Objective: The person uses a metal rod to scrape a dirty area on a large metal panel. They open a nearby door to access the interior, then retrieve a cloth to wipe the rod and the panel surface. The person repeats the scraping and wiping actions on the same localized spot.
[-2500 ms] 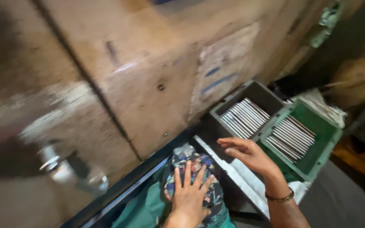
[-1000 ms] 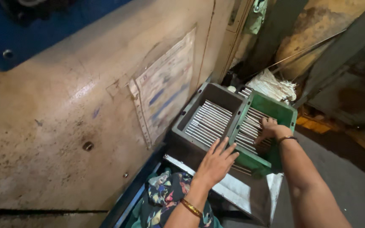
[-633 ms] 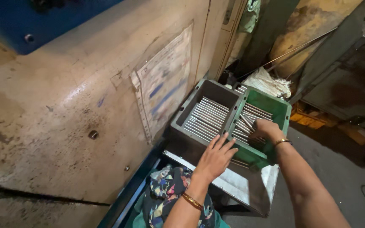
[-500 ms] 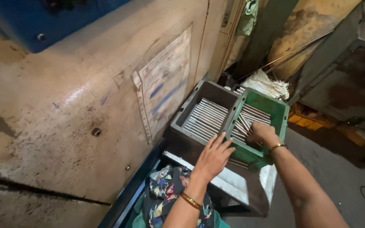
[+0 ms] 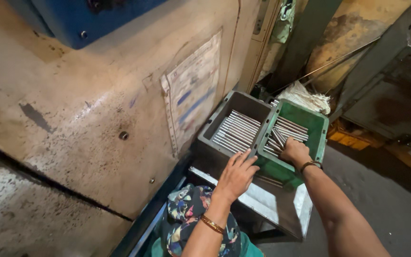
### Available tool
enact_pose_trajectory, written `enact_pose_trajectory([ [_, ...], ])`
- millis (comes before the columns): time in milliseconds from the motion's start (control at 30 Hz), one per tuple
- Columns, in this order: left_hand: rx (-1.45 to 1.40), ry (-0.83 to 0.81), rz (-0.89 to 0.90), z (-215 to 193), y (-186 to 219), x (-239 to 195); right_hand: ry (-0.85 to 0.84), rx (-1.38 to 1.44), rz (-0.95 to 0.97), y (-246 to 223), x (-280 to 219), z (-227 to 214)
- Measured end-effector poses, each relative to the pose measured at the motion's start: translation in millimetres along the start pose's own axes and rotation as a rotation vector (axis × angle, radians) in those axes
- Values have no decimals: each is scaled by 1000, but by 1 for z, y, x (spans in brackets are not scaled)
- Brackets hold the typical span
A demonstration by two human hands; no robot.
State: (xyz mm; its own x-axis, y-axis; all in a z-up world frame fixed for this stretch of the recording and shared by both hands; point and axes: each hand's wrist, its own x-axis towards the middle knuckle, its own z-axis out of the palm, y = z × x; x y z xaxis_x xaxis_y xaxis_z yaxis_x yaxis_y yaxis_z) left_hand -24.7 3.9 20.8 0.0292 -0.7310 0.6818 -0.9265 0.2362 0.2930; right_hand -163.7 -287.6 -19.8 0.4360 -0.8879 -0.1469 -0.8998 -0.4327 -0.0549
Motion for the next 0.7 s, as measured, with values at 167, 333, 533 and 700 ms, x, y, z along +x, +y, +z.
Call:
enact_pose_trajectory([
  [167, 14, 17, -7, -3, 0, -7, 5, 82, 70, 4, -5, -7],
  [333, 10, 11, -10, -1, -2, -8, -22, 164, 115, 8, -9, -19],
  [533, -10, -13, 11, 10, -6, -5, 83, 359, 2, 9, -73, -61],
  [700, -23, 7, 43, 13, -1, -4, 31, 415, -174, 5, -139, -74],
])
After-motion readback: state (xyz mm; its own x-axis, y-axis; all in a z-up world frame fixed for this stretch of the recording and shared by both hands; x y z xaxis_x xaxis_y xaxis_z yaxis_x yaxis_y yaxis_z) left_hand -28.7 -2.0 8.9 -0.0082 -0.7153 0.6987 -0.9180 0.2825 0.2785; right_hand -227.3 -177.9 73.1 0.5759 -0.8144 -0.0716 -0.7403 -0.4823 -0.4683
